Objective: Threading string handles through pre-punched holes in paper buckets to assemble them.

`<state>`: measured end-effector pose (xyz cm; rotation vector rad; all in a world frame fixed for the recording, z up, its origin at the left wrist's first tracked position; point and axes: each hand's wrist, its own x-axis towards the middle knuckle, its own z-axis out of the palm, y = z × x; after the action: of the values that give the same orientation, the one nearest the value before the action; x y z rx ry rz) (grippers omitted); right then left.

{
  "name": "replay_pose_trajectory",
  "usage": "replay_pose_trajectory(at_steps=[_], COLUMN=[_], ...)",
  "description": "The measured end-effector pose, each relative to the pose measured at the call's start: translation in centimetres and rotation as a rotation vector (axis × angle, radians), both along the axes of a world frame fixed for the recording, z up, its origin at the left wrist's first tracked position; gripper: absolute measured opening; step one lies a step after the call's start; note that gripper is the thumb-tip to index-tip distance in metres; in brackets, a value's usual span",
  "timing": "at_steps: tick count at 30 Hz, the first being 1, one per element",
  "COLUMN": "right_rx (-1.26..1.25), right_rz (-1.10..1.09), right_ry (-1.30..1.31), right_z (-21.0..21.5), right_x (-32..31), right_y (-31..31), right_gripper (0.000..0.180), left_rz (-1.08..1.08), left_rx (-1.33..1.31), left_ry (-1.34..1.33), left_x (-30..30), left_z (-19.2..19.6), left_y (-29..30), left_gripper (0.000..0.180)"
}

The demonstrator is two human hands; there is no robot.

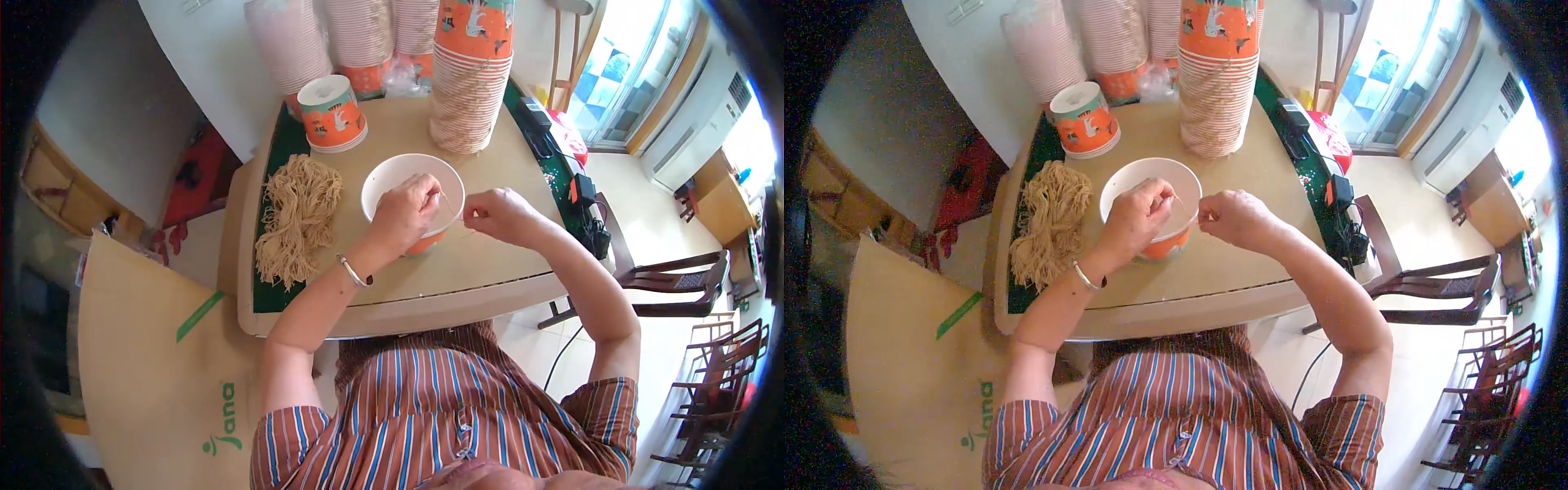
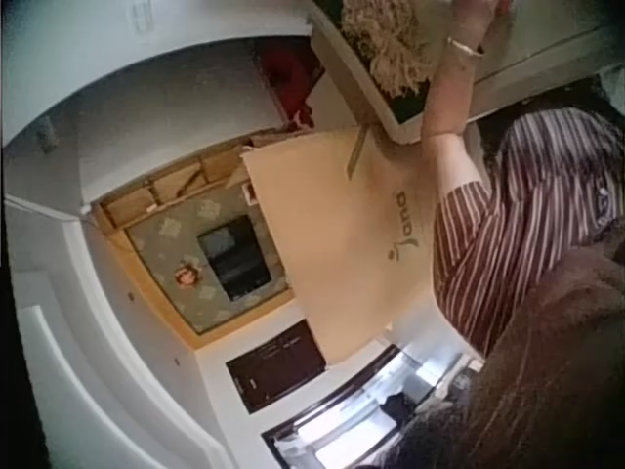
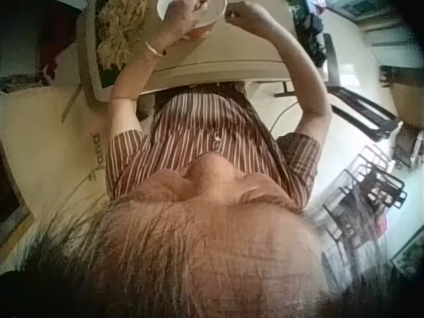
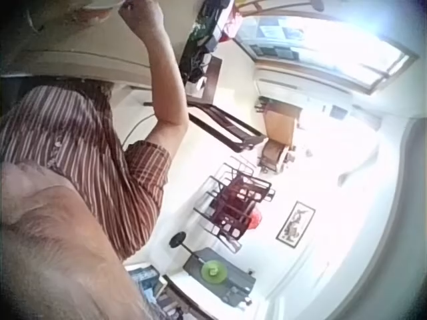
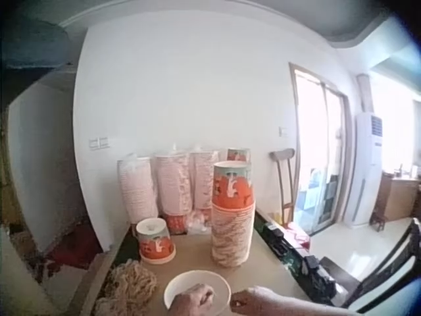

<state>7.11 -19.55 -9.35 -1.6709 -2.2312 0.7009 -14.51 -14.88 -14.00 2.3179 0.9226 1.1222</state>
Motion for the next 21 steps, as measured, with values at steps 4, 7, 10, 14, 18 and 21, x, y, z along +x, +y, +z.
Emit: replay_pose_trajectory(at_steps=[4, 7, 10, 14, 18, 21], right_rx=[0.023, 0.466, 0.18, -0.397, -0.349, -0.294], right_rz=[0.01, 0.238, 0.039, -0.182, -0.131, -0.064], right_ry=[0.088, 0.132, 0.165, 0.411, 0.605, 0.577], right_z=[-0.1, -1.2, 0.5, 1.6, -1.2, -0.8], right_x=[0.1, 0.8, 0.3, -0.4, 0.7, 0.8], right_y=[0.1, 0.3, -0.7, -0.9, -0.8, -0.7], right_gripper=[0.013, 0.014, 0.014, 0.012, 0.012, 0.014], left_rz=[-0.015, 0.013, -0.005, -0.032, -0.058, -0.052], left_rx=[0.027, -0.051, -0.131, -0.2, -0.178, -0.053], left_ry=[0.059, 0.036, 0.035, -0.029, 0.06, 0.042], left_x=[0.3, 0.0, 0.4, 0.3, 0.5, 0.2], left_z=[-0.3, -0.2, 0.6, 0.3, 0.2, -0.5], left_y=[0.1, -0.3, -0.2, -0.2, -0.5, -0.1], left_gripper=[0.01, 0.012, 0.01, 0.01, 0.009, 0.008])
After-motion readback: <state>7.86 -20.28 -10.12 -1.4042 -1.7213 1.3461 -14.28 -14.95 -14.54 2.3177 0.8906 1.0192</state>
